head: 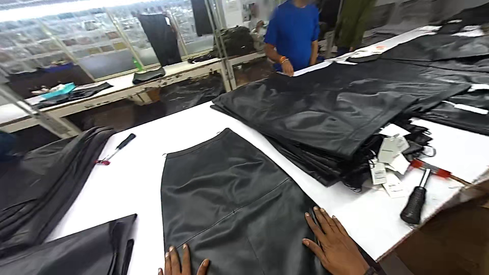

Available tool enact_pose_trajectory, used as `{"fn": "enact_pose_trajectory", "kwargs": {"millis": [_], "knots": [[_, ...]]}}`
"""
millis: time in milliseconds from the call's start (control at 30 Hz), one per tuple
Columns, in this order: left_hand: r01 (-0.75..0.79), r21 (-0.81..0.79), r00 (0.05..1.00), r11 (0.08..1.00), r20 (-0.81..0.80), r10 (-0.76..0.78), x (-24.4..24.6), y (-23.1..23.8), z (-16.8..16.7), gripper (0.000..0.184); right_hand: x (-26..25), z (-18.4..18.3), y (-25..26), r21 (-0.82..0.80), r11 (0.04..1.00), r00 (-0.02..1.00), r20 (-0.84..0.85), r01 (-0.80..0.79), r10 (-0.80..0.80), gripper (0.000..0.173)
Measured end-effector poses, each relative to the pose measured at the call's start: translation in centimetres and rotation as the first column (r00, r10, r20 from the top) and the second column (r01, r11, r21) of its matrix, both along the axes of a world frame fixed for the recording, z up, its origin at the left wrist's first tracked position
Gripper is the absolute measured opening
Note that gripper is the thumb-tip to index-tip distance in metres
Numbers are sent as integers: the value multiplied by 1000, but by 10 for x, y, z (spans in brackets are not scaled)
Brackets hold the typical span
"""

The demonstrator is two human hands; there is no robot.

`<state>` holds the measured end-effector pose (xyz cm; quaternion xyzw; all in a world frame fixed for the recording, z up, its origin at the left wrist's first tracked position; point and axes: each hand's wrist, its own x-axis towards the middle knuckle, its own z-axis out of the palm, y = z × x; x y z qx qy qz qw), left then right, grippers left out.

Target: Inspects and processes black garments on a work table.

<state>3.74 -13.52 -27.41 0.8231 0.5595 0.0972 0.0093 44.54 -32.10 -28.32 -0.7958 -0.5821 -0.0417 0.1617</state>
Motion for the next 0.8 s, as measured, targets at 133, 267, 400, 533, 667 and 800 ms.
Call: {"fn": "enact_pose_trajectory", "kwargs": {"millis": [133, 267, 400, 533, 667, 800], "knots": [[-20, 85, 999, 996, 43, 17, 3, 40, -8, 98, 11, -3, 52, -81, 997, 996, 91, 4, 4, 85], [-24, 45, 998, 999, 57, 21, 8, 106, -6, 98, 11, 2, 109, -122, 992, 997, 76, 18, -8, 85], [-8, -47, 1000, 999, 22, 9, 10, 150, 0, 93, 6, 5, 142, -132, 991, 997, 65, 37, -29, 84], [27, 20, 976, 999, 216, -31, 2, 147, -1, 80, 13, 8, 134, -34, 998, 998, -40, -56, 54, 76], [-118, -73, 935, 990, 329, 136, -25, 78, 26, 58, 36, 15, 74, 71, 996, 985, -155, -62, 73, 61], [-245, -115, 892, 963, 363, 271, -56, -30, 31, 40, 50, 34, -10, -39, 999, 944, -329, -23, 9, 66]]}}
